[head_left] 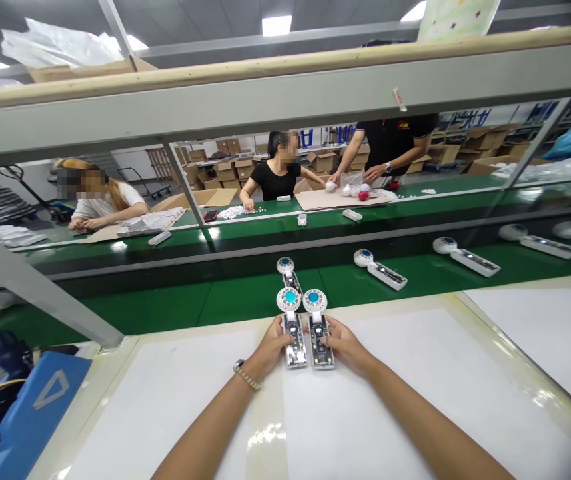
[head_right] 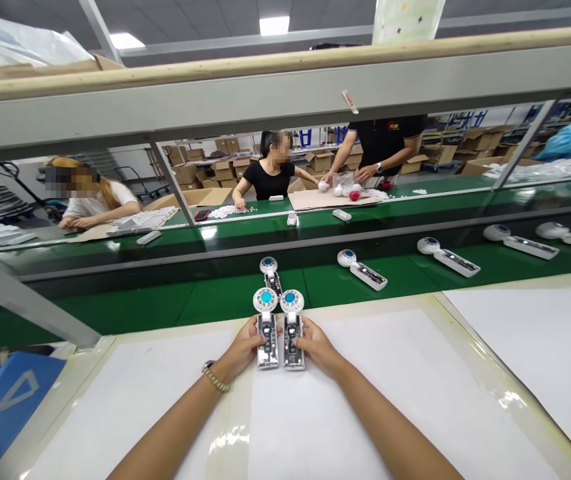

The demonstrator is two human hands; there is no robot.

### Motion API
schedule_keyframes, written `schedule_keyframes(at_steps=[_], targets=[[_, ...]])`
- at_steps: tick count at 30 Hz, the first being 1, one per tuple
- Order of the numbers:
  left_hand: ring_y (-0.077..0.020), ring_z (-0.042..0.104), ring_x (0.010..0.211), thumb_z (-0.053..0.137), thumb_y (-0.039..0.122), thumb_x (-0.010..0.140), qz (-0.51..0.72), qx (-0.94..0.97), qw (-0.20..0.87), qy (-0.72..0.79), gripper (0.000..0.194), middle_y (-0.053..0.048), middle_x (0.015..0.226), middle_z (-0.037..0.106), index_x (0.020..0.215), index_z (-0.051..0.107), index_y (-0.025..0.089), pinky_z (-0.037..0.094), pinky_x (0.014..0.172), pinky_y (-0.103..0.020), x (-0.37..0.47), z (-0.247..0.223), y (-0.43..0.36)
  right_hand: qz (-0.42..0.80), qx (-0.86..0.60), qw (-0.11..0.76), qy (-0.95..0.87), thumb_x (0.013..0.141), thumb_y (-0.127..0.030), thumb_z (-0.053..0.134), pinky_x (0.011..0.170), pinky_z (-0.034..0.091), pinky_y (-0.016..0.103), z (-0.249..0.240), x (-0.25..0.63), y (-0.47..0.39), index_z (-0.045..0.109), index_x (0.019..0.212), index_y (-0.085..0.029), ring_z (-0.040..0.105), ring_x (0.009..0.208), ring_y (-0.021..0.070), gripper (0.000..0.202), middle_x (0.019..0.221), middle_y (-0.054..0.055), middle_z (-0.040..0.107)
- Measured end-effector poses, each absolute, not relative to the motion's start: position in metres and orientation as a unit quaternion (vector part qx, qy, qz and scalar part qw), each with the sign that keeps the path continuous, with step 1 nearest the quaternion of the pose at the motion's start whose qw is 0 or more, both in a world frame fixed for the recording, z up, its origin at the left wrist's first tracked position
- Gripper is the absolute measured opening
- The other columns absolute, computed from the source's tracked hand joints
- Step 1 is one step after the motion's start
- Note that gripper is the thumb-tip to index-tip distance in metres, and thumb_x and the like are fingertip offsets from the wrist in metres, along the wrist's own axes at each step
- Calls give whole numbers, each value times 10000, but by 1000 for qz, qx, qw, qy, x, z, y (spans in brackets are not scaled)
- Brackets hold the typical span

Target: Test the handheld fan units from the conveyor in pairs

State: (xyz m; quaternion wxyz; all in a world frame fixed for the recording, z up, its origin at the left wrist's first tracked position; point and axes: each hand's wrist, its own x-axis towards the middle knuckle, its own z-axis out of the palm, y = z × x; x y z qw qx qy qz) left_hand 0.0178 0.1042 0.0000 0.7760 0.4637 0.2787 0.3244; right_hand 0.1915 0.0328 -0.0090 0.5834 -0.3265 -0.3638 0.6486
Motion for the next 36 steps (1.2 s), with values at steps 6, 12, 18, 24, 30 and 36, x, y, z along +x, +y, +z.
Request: schedule_keyframes(at_steps=[6,12,18,24,30,36], targets=[[-210,578,920,663,52,594,315,490,772,255,560,-96,1026,589,1078,408,169,446,774,-330,18,-1,105,651,-313,587,-366,597,-232,739,895,422,417,-9,192,32,476,1136,-211,565,1037,261,600,1118,93,616],[-229,564,966,665,68,600,301,501,766,269,554,-104,1051,575,1079,407,173,440,803,-348,17,1,105,646,-313,591,-369,601,-221,740,914,407,430,-17,193,35,463,1144,-213,548,1064,269,610,1134,95,603],[-221,574,935,649,53,577,304,494,765,280,567,-88,1012,588,1075,406,173,447,763,-324,17,2,103,649,-310,590,-368,576,-227,755,886,417,429,-21,192,36,464,1144,-216,572,1017,266,637,1080,91,624],[-230,581,930,617,41,580,303,490,772,268,576,-95,1010,595,1092,392,178,456,767,-342,16,2,103,642,-306,592,-378,561,-255,760,888,412,440,-14,189,36,472,1128,-203,575,1012,281,638,1090,104,622],[-246,579,947,593,27,600,303,498,773,248,579,-124,1050,585,1122,382,163,441,829,-393,15,0,106,627,-330,593,-382,559,-241,758,930,384,439,-10,188,36,464,1128,-213,519,1101,288,641,1155,100,591],[-243,571,963,611,33,593,302,484,781,253,587,-95,1009,587,1115,389,181,445,816,-371,14,-5,107,635,-326,582,-390,568,-266,750,878,410,447,-7,187,34,454,1138,-196,570,1021,300,646,1093,115,623]])
